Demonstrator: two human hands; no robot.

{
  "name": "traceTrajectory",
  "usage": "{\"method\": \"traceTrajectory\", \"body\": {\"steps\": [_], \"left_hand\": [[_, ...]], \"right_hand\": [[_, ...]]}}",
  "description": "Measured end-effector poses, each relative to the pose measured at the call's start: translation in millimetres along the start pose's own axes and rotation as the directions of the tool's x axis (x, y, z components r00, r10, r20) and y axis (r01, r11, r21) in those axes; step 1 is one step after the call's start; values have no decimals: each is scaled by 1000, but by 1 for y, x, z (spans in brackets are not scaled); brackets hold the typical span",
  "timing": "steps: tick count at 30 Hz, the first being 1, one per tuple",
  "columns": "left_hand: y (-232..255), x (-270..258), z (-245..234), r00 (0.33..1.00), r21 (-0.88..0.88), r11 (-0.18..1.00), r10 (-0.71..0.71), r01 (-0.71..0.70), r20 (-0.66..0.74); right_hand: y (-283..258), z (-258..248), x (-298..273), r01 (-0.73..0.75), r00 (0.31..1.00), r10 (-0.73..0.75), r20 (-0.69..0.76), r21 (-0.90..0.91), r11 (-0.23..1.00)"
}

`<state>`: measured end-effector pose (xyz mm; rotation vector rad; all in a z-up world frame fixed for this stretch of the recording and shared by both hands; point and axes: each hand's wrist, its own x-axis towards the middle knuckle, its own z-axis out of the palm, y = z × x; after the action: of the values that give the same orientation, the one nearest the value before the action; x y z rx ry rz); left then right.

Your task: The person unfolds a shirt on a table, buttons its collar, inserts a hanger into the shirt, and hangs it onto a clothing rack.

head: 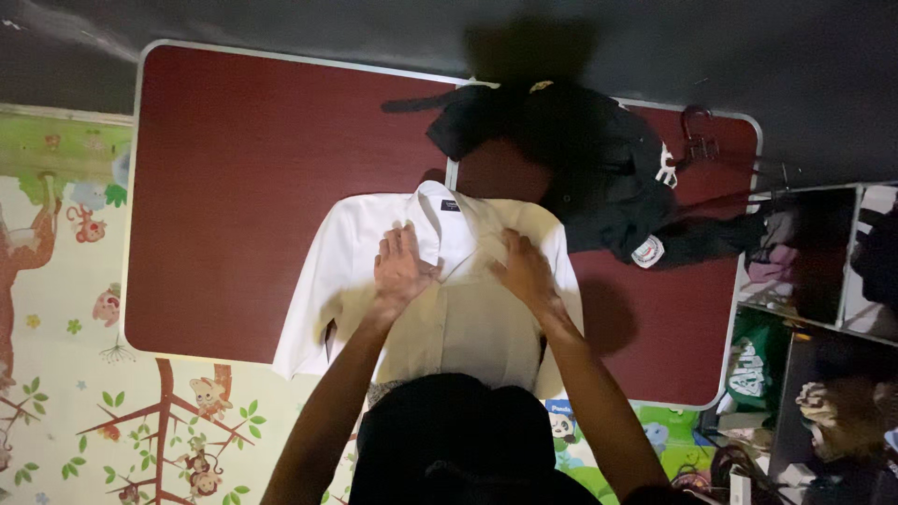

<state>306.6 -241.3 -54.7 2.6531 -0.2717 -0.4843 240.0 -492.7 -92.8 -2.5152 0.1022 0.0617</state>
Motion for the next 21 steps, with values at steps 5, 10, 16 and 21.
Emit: {"method": "traceTrajectory", "body": {"steps": [5,10,16,21], "left_hand": [[-36,29,45,943,-12,1000,21,-27,-332],[-35,90,26,967,-474,862,-242,177,-78],[-26,87,45,989,-613,784,-148,98,-31],[-55,65,84,996,-671,741,-85,36,-40]], "right_hand": [[0,-11,25,-359,931,360,67,349,866],[10,-16,85,-501,829,532,174,653,568],[22,34,97,-625,736,641,217,582,520],[26,41,62,-380,861,504,59,735,562]]}}
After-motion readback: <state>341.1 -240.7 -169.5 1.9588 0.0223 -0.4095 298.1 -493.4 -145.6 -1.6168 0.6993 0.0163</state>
